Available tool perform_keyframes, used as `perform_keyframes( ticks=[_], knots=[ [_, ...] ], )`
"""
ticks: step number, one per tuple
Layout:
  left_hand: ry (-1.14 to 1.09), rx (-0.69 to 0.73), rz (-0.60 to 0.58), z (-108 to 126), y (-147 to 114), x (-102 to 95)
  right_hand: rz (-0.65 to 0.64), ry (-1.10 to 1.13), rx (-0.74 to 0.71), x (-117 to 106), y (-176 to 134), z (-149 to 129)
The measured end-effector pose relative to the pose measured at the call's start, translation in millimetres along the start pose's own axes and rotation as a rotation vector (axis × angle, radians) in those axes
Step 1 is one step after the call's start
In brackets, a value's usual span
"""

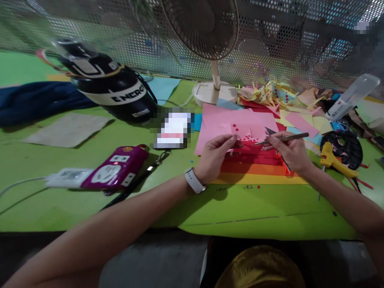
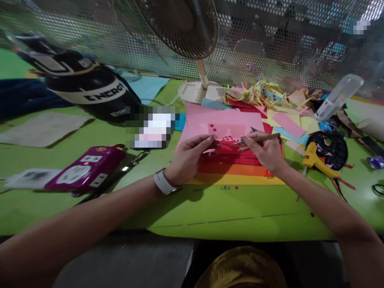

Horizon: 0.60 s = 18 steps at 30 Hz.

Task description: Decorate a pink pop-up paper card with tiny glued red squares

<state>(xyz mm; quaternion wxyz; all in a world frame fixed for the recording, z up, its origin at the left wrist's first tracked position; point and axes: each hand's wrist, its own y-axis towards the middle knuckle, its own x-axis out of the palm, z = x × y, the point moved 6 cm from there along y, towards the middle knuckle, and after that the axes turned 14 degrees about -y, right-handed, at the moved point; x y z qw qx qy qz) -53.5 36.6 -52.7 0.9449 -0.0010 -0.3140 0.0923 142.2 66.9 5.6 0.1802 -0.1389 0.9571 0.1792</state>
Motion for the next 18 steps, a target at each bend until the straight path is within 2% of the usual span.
perform_keyframes(
  ticks=[6, 18],
  knots=[
    [0.058, -0.057, -0.091, -5, -15, 12.4, 0.045, 0.185, 0.045, -4, -5, -15],
    [0.086, -0.042, -0.124, -8, -21, 15.5, 0.047, 0.089, 0.008, -3, -8, -18]
  ],
)
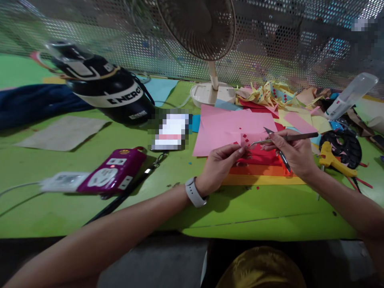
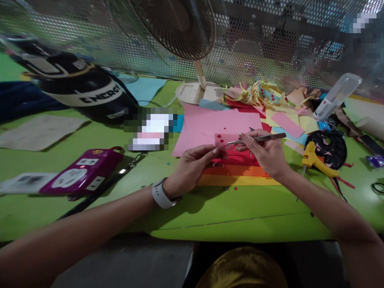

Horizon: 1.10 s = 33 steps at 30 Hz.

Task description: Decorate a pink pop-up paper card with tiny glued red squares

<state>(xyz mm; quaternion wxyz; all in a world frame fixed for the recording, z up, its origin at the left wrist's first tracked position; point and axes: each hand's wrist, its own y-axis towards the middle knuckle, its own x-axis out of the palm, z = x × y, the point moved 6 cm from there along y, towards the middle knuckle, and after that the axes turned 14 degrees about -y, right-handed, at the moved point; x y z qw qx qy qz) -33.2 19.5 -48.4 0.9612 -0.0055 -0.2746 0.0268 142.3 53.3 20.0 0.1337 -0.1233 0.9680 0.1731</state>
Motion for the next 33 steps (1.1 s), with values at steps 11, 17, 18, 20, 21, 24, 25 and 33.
perform_keyframes(
  ticks=[11, 17, 18, 20, 21, 24, 25, 33],
  knots=[
    [0.068, 0.023, -0.030, 0.4, -1.1, -0.4, 0.016, -0.011, 0.025, 0.2, -0.9, -2.7],
    [0.047, 0.010, -0.039, -1.1, -1.1, 0.4, 0.019, -0.020, 0.004, 0.1, -1.4, -6.2],
    [0.029, 0.000, -0.043, -1.9, -1.1, 0.9, 0.022, -0.021, 0.002, 0.2, -1.5, -6.5],
    [-0.006, -0.013, -0.048, -2.7, -1.2, 2.2, 0.025, -0.026, 0.003, 0.3, -1.7, -6.4],
    [-0.019, -0.017, -0.049, -2.8, -1.4, 2.8, 0.027, -0.030, 0.009, 0.4, -1.8, -6.0],
    [-0.032, -0.024, -0.037, -2.7, -2.2, 3.1, 0.032, -0.042, 0.029, 0.6, -2.2, -4.3],
    [-0.031, -0.029, -0.029, -2.9, -2.4, 2.6, 0.033, -0.042, 0.030, 0.7, -2.4, -4.2],
    [-0.031, -0.063, -0.001, -4.2, -3.0, -1.9, 0.031, -0.056, 0.022, 1.7, -3.8, -5.5]
  ],
)
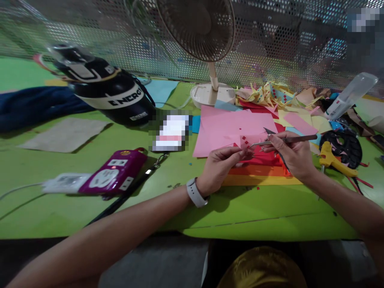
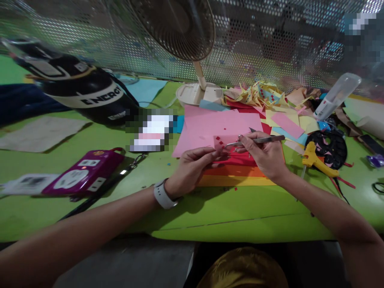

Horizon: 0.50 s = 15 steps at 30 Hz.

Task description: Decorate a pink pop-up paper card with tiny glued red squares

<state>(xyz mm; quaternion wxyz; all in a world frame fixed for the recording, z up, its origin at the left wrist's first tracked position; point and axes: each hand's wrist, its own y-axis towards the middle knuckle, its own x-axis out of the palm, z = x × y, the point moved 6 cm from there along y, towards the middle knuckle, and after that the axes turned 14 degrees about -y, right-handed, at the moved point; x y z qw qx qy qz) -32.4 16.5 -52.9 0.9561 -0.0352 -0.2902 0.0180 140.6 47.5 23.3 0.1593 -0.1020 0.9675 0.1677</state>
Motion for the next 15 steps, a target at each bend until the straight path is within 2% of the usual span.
perform_keyframes(
  ticks=[15],
  knots=[
    [0.074, 0.030, -0.015, 3.7, 1.1, 0.3, -0.017, 0.004, -0.020, 2.9, -2.4, 0.7]
  ],
)
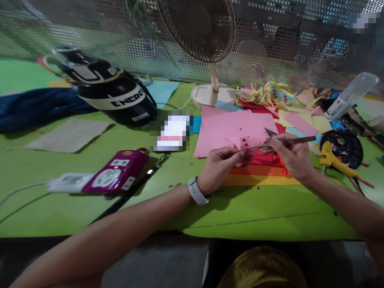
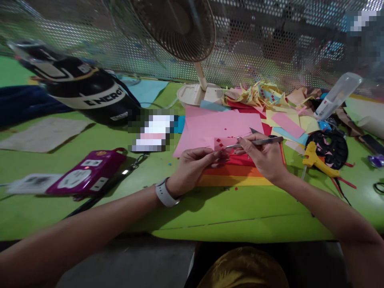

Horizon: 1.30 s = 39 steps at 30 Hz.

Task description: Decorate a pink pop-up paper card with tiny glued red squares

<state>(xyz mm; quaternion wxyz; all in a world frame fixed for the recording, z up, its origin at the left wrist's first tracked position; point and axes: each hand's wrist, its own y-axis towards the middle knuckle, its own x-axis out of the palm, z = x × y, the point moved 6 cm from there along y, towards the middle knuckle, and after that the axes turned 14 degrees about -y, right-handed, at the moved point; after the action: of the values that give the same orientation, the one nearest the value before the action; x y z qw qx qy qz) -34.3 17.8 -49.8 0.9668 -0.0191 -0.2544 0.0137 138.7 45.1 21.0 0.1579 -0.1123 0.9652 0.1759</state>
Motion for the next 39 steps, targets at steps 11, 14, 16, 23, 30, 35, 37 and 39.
perform_keyframes(
  ticks=[11, 14, 16, 23, 30, 35, 37, 39],
  knots=[
    [0.002, 0.059, -0.001, 4.3, 0.6, 1.5, 0.008, 0.027, 0.018, -1.0, -1.1, -0.3],
    [0.006, 0.061, -0.004, 4.4, 0.4, 1.5, 0.020, 0.017, 0.037, -2.6, -1.3, 0.1],
    [0.022, 0.057, 0.000, 4.1, 0.2, 1.0, 0.025, 0.013, 0.037, -3.2, -1.2, 0.1],
    [-0.005, 0.052, -0.006, 2.9, -0.7, 1.5, 0.016, 0.025, 0.019, -2.8, 0.0, 0.9],
    [0.013, 0.025, -0.021, 1.2, -1.3, 1.6, 0.027, 0.052, 0.007, -2.7, 0.0, 1.2],
    [-0.010, 0.022, -0.032, 1.4, -0.9, 2.8, 0.028, 0.072, 0.046, -1.9, 0.2, 2.2],
    [-0.023, 0.021, -0.035, 1.4, -0.8, 3.1, 0.030, 0.080, 0.053, -1.7, 0.3, 2.8],
    [-0.029, 0.020, -0.035, 1.5, -0.7, 3.2, 0.034, 0.094, 0.050, -1.6, 0.4, 3.2]
  ],
)
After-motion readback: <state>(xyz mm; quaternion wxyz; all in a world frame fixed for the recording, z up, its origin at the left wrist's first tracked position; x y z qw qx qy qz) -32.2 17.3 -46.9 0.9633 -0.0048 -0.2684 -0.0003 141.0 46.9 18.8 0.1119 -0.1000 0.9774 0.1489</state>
